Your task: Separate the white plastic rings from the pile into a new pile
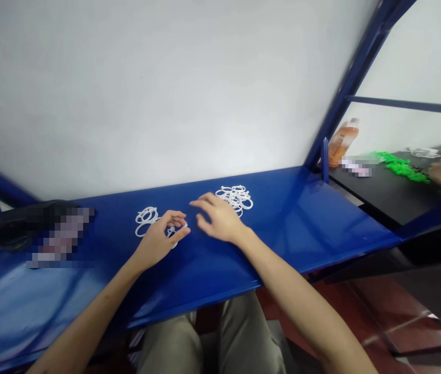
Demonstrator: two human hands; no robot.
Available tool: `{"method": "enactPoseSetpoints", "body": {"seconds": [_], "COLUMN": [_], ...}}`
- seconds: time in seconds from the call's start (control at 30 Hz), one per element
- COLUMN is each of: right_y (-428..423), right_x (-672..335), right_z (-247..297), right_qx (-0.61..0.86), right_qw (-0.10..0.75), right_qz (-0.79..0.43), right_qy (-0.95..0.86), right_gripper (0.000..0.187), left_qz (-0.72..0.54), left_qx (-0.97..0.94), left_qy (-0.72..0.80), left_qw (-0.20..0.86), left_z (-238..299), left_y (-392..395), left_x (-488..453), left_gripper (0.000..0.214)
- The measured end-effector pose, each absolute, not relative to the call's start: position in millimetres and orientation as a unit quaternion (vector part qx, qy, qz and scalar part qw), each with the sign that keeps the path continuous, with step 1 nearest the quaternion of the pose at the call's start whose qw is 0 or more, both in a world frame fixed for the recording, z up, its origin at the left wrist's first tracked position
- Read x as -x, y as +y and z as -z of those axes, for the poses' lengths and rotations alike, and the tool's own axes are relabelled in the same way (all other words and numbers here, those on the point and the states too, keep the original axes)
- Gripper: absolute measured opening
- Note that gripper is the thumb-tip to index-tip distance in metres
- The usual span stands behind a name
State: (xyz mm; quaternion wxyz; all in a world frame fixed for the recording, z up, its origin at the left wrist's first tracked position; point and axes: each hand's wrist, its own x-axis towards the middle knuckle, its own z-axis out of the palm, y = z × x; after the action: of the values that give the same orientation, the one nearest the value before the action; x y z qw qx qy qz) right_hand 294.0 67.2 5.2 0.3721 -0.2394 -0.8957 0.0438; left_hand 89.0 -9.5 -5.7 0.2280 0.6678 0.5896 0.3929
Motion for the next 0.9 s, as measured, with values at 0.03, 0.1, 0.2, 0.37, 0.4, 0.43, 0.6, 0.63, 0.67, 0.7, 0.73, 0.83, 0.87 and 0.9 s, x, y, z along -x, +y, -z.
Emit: {"method": "enactPoseSetpoints", "body": {"seconds": [0.03,0.1,0.2,0.37,0.4,0.43,0.6,0.63,0.67,0.7,0.73,0.83,0.87,0.9], "right_y": [58.1,46.9,46.3,58.7,60.5,62.0,67.6,68.2,68.6,68.6,68.4,66.6,65.9,65.3], "right_x": [-285.9,-274.6,-270.2,-276.8,-277.8,-278.6,-281.5,-281.8,-281.9,-281.8,-281.4,-279.7,-279.2,-279.0], "right_z": [-3.9,-0.6,3.4,5.8,6.3,7.2,12.3,12.9,13.2,13.3,13.1,11.6,10.7,9.8], "right_qx": [0.203,0.170,0.167,0.190,0.198,0.205,0.237,0.240,0.240,0.241,0.242,0.238,0.236,0.236], "right_qw": [0.348,0.322,0.314,0.320,0.316,0.308,0.257,0.251,0.246,0.243,0.241,0.230,0.225,0.220], "right_qz": [-0.057,-0.052,-0.029,-0.018,-0.014,-0.007,0.037,0.043,0.048,0.053,0.059,0.075,0.079,0.083], "right_qy": [-0.914,-0.930,-0.934,-0.928,-0.928,-0.929,-0.936,-0.937,-0.938,-0.938,-0.938,-0.941,-0.942,-0.943], "right_gripper": [0.036,0.031,0.025,0.028,0.028,0.027,0.025,0.024,0.024,0.024,0.025,0.024,0.023,0.021], "left_qz": [-0.397,-0.402,-0.401,-0.324,-0.302,-0.284,-0.251,-0.254,-0.257,-0.261,-0.266,-0.280,-0.288,-0.299], "left_qx": [-0.662,-0.653,-0.651,-0.735,-0.752,-0.764,-0.780,-0.778,-0.775,-0.772,-0.771,-0.766,-0.761,-0.755], "left_qy": [0.590,0.589,0.584,0.576,0.573,0.571,0.571,0.573,0.575,0.576,0.576,0.575,0.575,0.576], "left_qw": [0.236,0.253,0.272,0.150,0.120,0.096,0.049,0.051,0.055,0.058,0.061,0.070,0.082,0.100], "left_z": [5.5,5.8,8.6,17.1,18.8,20.3,24.3,24.4,24.4,24.3,24.1,22.3,21.1,19.5], "left_y": [-9.2,-8.7,-8.3,-9.2,-9.0,-8.7,-5.7,-5.3,-5.0,-4.9,-4.8,-4.7,-4.8,-4.8], "left_x": [-88.7,-87.6,-86.3,-86.7,-86.8,-86.7,-83.7,-83.0,-82.3,-81.8,-81.4,-81.0,-81.1,-81.1], "left_gripper": [0.036,0.035,0.035,0.052,0.053,0.052,0.038,0.038,0.037,0.037,0.036,0.034,0.032,0.030]}}
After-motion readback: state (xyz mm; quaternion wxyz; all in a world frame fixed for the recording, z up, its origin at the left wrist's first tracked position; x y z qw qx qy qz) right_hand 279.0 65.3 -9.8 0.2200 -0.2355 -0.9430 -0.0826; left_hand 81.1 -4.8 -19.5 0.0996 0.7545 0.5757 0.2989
